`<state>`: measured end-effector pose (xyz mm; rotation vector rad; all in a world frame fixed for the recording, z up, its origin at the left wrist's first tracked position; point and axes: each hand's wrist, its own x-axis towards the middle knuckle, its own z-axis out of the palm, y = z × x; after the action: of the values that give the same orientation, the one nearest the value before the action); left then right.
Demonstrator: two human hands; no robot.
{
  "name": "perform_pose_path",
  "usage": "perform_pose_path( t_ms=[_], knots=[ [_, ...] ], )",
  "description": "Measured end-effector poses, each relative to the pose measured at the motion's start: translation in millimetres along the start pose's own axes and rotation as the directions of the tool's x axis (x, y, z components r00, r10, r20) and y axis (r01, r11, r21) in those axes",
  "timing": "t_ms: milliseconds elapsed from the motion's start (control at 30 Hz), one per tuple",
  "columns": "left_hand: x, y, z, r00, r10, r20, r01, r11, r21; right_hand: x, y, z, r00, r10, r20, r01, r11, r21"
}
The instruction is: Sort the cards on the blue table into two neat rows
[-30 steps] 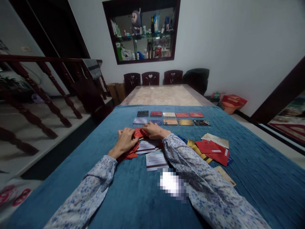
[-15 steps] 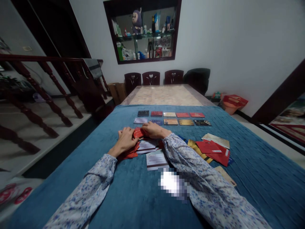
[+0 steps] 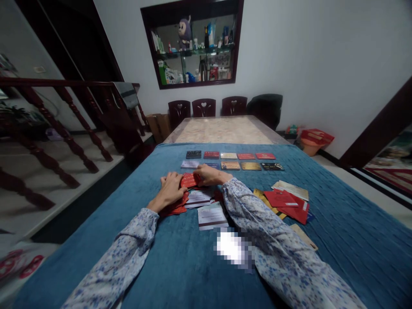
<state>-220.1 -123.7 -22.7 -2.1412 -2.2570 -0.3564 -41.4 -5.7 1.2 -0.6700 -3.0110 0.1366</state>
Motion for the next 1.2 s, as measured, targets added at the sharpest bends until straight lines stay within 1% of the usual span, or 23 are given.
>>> perform_pose_path(
  t_ms=[167,333,533,733,900,1000,1133,1200],
  knots=[
    [2.4,0.1,-2.6,1.0,-0.007,0.012,0.007,1.0,0.001,-2.5,-0.1,-4.4,1.0,0.006,0.008,-0.005,1.0,-0.016],
    [5.8,3.2,-7.6,0.999,-0.007,0.044,0.006,1.0,0.022,-4.4,4.0,-9.9,1.0,-0.025,0.003,0.025,0.999,-0.032],
    [11.0,12.6,-15.7,0.995,0.045,0.09,-0.051,0.996,0.066,-13.1,11.9,-11.9,1.0,-0.029,-0.01,0.029,0.999,-0.03],
    [18.7,32.3,-25.5,0.984,0.094,0.149,-0.109,0.989,0.098,-28.3,27.2,-16.8,0.998,-0.063,-0.002,0.063,0.996,-0.063],
    [29.3,49.0,-26.6,0.972,0.15,0.18,-0.173,0.978,0.116,-47.5,41.2,-23.6,0.996,-0.083,-0.027,0.081,0.994,-0.069],
    [38.6,60.1,-25.9,0.966,0.184,0.181,-0.208,0.97,0.124,-57.4,54.1,-25.1,0.995,-0.081,-0.05,0.078,0.996,-0.042],
    [52.8,78.5,-26.9,0.956,0.226,0.188,-0.254,0.957,0.139,-68.9,76.3,-27.2,0.993,-0.103,-0.051,0.103,0.995,-0.006],
    [60.5,87.8,-26.8,0.949,0.256,0.184,-0.284,0.947,0.149,-75.5,86.5,-29.4,0.994,-0.092,-0.062,0.091,0.996,-0.012]
  ],
)
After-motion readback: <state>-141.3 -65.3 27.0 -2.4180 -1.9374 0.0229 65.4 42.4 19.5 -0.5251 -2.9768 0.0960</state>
